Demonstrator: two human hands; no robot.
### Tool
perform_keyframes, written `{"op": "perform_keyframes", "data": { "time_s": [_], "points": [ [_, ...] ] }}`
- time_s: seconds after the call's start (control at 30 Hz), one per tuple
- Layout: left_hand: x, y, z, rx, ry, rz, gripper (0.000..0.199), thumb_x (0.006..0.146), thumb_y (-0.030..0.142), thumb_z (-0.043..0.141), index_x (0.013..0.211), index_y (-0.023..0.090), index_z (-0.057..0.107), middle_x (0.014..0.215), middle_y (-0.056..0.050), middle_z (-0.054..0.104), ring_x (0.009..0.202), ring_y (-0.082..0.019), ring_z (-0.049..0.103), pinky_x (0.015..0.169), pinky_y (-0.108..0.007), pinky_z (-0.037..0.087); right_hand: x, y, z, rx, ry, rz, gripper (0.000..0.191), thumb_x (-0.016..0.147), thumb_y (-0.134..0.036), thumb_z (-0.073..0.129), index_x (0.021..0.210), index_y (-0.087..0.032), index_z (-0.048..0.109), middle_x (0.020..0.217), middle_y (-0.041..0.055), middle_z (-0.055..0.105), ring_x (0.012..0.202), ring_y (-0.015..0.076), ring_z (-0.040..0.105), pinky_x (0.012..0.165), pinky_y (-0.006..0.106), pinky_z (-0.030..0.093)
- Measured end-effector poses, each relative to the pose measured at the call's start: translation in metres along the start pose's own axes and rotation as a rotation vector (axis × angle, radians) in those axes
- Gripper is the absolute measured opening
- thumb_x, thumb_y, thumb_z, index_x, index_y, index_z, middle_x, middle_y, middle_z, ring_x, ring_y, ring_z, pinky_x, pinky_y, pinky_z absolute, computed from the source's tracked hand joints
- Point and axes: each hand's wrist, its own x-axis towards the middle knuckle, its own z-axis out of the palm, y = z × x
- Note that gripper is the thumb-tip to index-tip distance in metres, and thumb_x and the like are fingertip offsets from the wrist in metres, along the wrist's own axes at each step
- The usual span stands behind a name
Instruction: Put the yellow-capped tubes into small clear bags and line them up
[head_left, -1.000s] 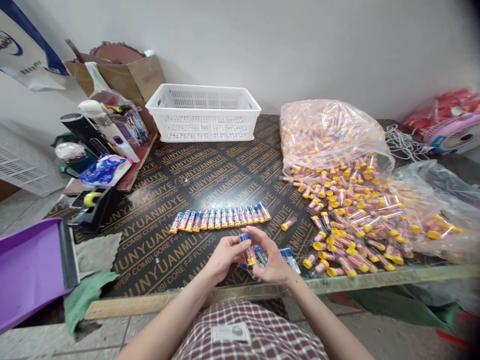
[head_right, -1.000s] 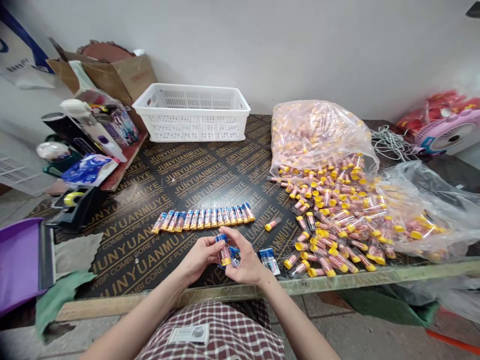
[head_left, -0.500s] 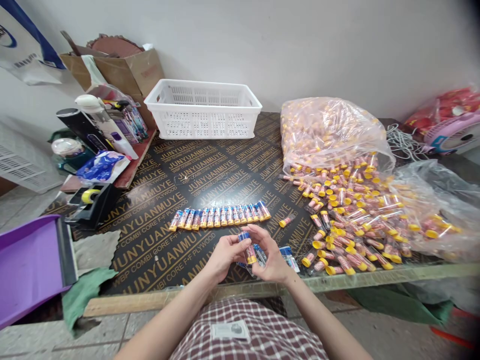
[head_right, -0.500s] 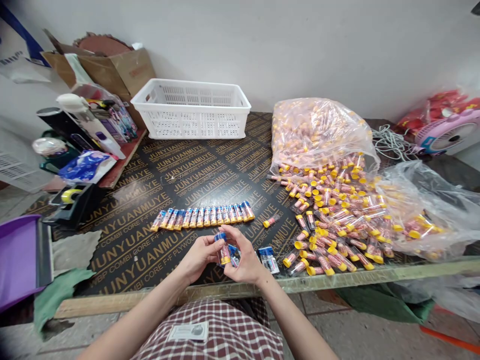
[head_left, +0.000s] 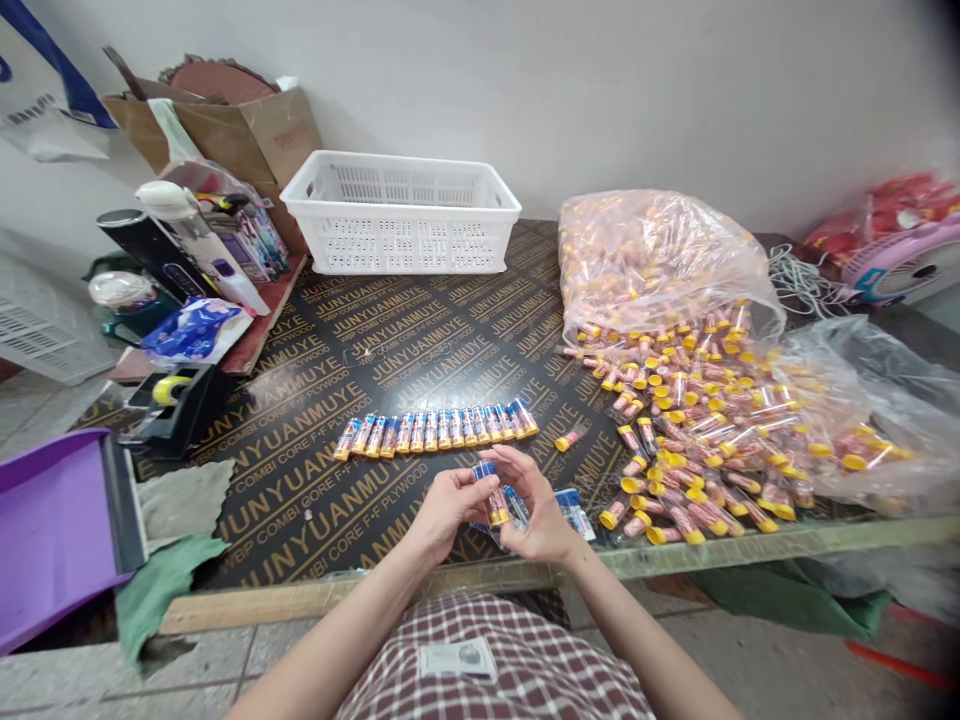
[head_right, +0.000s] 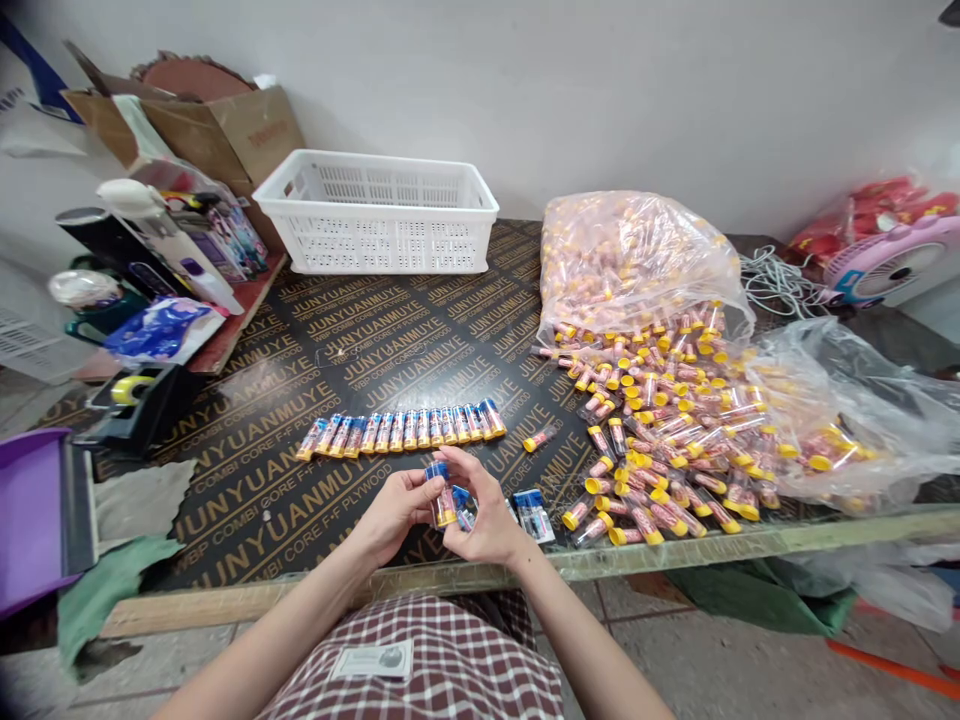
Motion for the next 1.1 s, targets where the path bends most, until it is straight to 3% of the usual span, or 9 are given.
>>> {"op": "perform_keyframes", "data": {
  "time_s": [0.5,0.63,0.7,0.77,0.83,0.9,1.1],
  "points": [
    [0.001,-0.005,0.0,0.002,0.052,0.009,0.039,0.057,0.042,0.08,0.072,0.009,0.066,0.062,-0.003,0.061,0.053,-0.011,0.054,0.055,-0.023,0.042,-0.001,-0.001,0.005,0.009,0.005,0.004,0.087,0.055,-0.002,0.05,0.136,-0.025,0.028,0.134,0.0086,0.045,0.122,0.0233,0.048,0.103,0.04,0.041],
    [0.005,-0.004,-0.003,0.049,0.037,0.027,0.044,0.063,0.051,0.072,0.08,0.011,0.066,0.07,-0.005,0.063,0.059,-0.013,0.057,0.059,-0.026,0.044,0.008,0.002,-0.01,-0.151,-0.032,-0.034,0.083,0.058,-0.004,0.05,0.136,-0.024,0.03,0.134,0.0082,0.046,0.121,0.0235,0.048,0.102,0.04,0.041],
    [0.009,-0.006,-0.008,0.209,0.083,0.077,0.048,0.068,0.055,0.065,0.091,0.013,0.066,0.081,-0.008,0.065,0.066,-0.016,0.059,0.063,-0.028,0.045,0.021,0.01,-0.028,-0.343,-0.007,-0.059,0.078,0.06,-0.005,0.051,0.135,-0.023,0.034,0.133,0.0082,0.047,0.122,0.0248,0.046,0.104,0.042,0.037],
    [0.014,-0.011,-0.013,0.557,0.179,0.171,0.045,0.068,0.051,0.066,0.094,0.015,0.067,0.086,-0.008,0.066,0.073,-0.019,0.059,0.068,-0.029,0.043,0.039,0.023,-0.049,-0.538,0.021,-0.059,0.077,0.061,-0.008,0.052,0.134,-0.022,0.033,0.131,0.0094,0.049,0.123,0.0263,0.044,0.106,0.045,0.031],
    [0.017,-0.018,-0.019,0.962,0.239,0.247,0.036,0.066,0.045,0.07,0.088,0.017,0.068,0.082,-0.006,0.065,0.075,-0.02,0.057,0.069,-0.029,0.04,0.058,0.037,-0.067,-0.665,-0.031,-0.046,0.078,0.059,-0.011,0.053,0.134,-0.02,0.034,0.13,0.0108,0.05,0.121,0.0276,0.045,0.106,0.048,0.027],
    [0.019,-0.026,-0.022,1.233,0.229,0.254,0.028,0.065,0.042,0.071,0.081,0.019,0.067,0.079,-0.004,0.063,0.076,-0.02,0.057,0.068,-0.028,0.037,0.073,0.049,-0.077,-0.713,-0.088,-0.044,0.076,0.056,-0.012,0.053,0.131,-0.019,0.039,0.127,0.0112,0.053,0.117,0.0278,0.048,0.105,0.048,0.024],
    [0.019,-0.036,-0.022,1.465,0.239,0.215,0.028,0.07,0.045,0.067,0.081,0.02,0.06,0.081,-0.002,0.063,0.073,-0.019,0.058,0.062,-0.026,0.033,0.086,0.071,-0.076,-0.788,-0.187,-0.017,0.075,0.055,-0.015,0.055,0.128,-0.017,0.044,0.123,0.012,0.057,0.116,0.028,0.048,0.105,0.048,0.017]
  ]
}}
